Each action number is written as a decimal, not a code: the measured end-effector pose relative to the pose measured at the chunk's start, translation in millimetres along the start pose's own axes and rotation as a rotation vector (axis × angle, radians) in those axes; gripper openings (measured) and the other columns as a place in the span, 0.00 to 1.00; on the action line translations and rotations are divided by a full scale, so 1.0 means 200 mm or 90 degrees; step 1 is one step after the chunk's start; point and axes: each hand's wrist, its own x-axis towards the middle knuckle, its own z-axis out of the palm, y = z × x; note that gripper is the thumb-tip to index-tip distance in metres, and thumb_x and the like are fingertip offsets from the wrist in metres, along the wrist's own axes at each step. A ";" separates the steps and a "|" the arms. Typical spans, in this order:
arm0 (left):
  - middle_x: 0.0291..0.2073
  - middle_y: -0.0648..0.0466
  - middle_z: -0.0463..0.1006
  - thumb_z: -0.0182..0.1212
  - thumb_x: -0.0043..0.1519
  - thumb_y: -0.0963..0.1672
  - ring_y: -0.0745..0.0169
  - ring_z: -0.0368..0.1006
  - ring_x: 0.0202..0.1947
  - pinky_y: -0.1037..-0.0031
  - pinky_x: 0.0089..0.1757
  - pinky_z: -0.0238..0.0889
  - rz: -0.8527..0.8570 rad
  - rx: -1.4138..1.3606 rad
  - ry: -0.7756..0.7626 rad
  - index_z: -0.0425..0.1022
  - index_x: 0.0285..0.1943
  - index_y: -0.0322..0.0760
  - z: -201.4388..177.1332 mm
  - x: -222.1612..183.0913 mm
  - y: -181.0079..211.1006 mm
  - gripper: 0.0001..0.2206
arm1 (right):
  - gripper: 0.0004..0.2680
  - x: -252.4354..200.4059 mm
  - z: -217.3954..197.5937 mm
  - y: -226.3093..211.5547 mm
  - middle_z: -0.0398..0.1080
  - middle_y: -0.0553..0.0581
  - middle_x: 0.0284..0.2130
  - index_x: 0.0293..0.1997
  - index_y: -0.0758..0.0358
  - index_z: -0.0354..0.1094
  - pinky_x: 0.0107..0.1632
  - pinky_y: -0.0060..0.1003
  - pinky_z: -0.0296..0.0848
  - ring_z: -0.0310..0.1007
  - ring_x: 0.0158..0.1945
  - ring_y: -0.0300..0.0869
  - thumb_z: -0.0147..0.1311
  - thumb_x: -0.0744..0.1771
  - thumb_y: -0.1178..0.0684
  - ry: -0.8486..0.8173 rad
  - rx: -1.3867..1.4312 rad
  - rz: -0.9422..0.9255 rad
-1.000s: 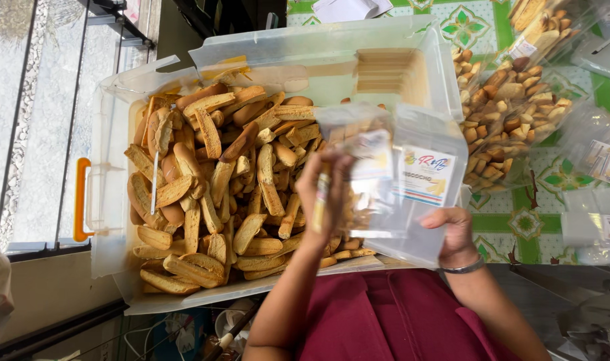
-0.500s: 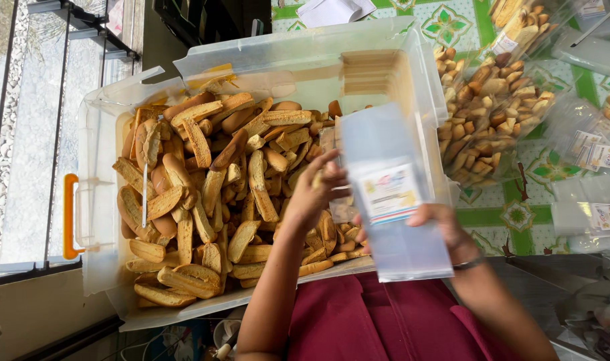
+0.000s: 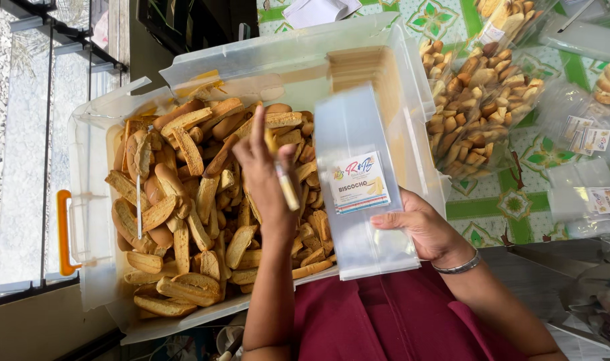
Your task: The person picks up individual pieces of toasted bread from a large bin and places them into plastic bags, sometimes using a small stick to adjust the placement. They then write on the labels of the bags with a pen.
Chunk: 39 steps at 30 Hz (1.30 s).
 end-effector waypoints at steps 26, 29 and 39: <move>0.17 0.55 0.65 0.69 0.53 0.38 0.71 0.60 0.20 0.74 0.24 0.57 0.072 -0.197 -0.340 0.60 0.23 0.34 0.12 -0.14 0.22 0.16 | 0.21 -0.05 0.02 -0.02 0.73 0.59 0.46 0.64 0.71 0.63 0.54 0.37 0.74 0.75 0.49 0.42 0.55 0.62 0.67 0.092 -0.101 0.061; 0.20 0.54 0.66 0.69 0.51 0.38 0.71 0.61 0.21 0.73 0.25 0.57 0.135 -0.184 -0.344 0.60 0.23 0.34 0.12 -0.13 0.23 0.16 | 0.21 -0.05 0.04 -0.03 0.73 0.58 0.46 0.64 0.70 0.62 0.55 0.37 0.74 0.75 0.50 0.41 0.55 0.62 0.67 0.098 -0.084 0.069; 0.17 0.53 0.66 0.68 0.53 0.38 0.65 0.62 0.17 0.70 0.24 0.57 0.086 -0.185 -0.328 0.60 0.22 0.34 0.06 -0.10 0.28 0.16 | 0.25 -0.08 0.06 -0.10 0.74 0.62 0.49 0.67 0.68 0.60 0.53 0.38 0.75 0.76 0.49 0.43 0.53 0.61 0.68 0.097 -0.134 0.009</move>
